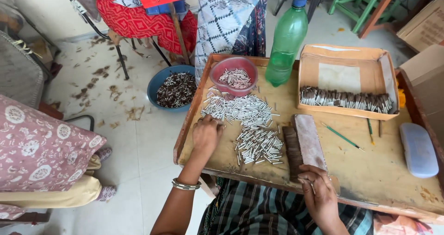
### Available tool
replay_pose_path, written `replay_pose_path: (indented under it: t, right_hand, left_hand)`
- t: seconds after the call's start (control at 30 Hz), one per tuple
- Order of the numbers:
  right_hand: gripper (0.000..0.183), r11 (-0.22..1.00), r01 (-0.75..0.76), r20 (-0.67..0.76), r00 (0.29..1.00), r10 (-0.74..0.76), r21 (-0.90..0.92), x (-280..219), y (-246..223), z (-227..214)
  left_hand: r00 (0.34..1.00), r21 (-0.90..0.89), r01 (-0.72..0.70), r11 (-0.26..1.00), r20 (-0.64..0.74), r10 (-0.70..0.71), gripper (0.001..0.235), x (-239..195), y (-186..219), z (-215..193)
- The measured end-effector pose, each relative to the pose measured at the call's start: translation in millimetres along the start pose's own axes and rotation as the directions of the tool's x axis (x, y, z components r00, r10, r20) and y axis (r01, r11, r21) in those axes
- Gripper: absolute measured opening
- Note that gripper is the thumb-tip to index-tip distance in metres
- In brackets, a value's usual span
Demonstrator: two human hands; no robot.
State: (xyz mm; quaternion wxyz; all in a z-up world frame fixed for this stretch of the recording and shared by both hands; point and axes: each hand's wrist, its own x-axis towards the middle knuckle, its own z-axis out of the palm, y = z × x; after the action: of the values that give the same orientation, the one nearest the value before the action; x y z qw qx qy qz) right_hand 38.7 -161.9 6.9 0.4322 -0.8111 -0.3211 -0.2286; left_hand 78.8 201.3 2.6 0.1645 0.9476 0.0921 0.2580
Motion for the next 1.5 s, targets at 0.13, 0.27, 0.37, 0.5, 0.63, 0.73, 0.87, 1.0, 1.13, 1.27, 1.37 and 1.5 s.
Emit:
replay_pose_path:
  t: [0.13,0.27,0.37,0.5,0.63,0.73,0.87,1.0,1.13,1.27,1.37,1.5]
  right_hand:
    - [0.014,0.999,-0.049,0.002,0.999,0.049,0.003,-0.7,0.9,-0.1]
    - [0.012,0.994,-0.096,0.034,0.995,0.095,0.054,-4.0,1.1,-0.7]
    - [0.013,0.994,-0.090,0.034,0.995,0.089,0.055,-4.3,-0.7,-0.7]
    - [0.011,0.983,-0.158,0.040,0.987,0.155,0.096,-5.9,-1.7,-2.3]
    - [0.012,0.992,-0.096,0.015,0.995,0.095,0.077,-13.1,2.2,-9.1]
    - [0.013,0.996,-0.064,-0.048,0.997,0.066,0.056,-7.2,17.3,-5.3]
    - [0.011,0.995,-0.097,-0.060,0.993,0.098,0.024,-20.7,24.6,-6.0]
    - [0.011,0.994,-0.109,-0.053,0.993,0.110,0.020,-20.8,25.6,0.0]
    - [0.012,0.984,-0.164,-0.015,0.986,0.166,0.072,-20.1,26.5,3.5]
    - [0.012,0.982,-0.171,-0.015,0.985,0.172,0.076,-19.5,23.3,6.2]
    - [0.011,0.977,-0.197,-0.021,0.980,0.199,0.077,-18.2,17.4,6.2]
    - [0.009,0.971,-0.233,-0.008,0.972,0.234,0.058,-17.2,13.4,5.5]
  left_hand:
    - [1.000,0.064,0.005,0.998,-0.005,-0.005,0.014,0.2,-0.8,0.4]
    - [0.991,-0.222,-0.108,0.969,-0.096,0.089,0.017,-18.5,29.2,7.2]
    - [0.995,-0.498,-0.070,0.864,0.032,0.099,0.011,-37.9,85.0,-11.8]
    - [0.981,-0.611,-0.107,0.784,0.062,0.182,0.006,-56.5,118.6,-13.4]
    - [0.967,-0.735,-0.210,0.645,-0.059,0.248,0.017,-69.1,126.6,-14.7]
    - [0.964,-0.712,-0.261,0.652,-0.150,0.222,0.021,-49.1,115.1,-10.2]
    - [0.982,-0.700,-0.191,0.688,-0.138,0.132,0.018,-56.0,99.5,-2.3]
    - [0.994,-0.757,-0.112,0.644,-0.080,0.078,0.017,-56.7,93.0,6.0]
    - [0.992,-0.771,-0.126,0.624,-0.102,0.074,0.015,-56.3,92.5,8.7]
    - [0.994,-0.783,-0.111,0.612,-0.088,0.067,0.013,-57.1,89.5,11.3]
    - [0.998,-0.811,-0.069,0.581,-0.049,0.050,0.013,-57.0,89.5,14.1]
    - [0.999,-0.822,-0.040,0.568,-0.020,0.041,0.013,-57.7,88.7,15.6]
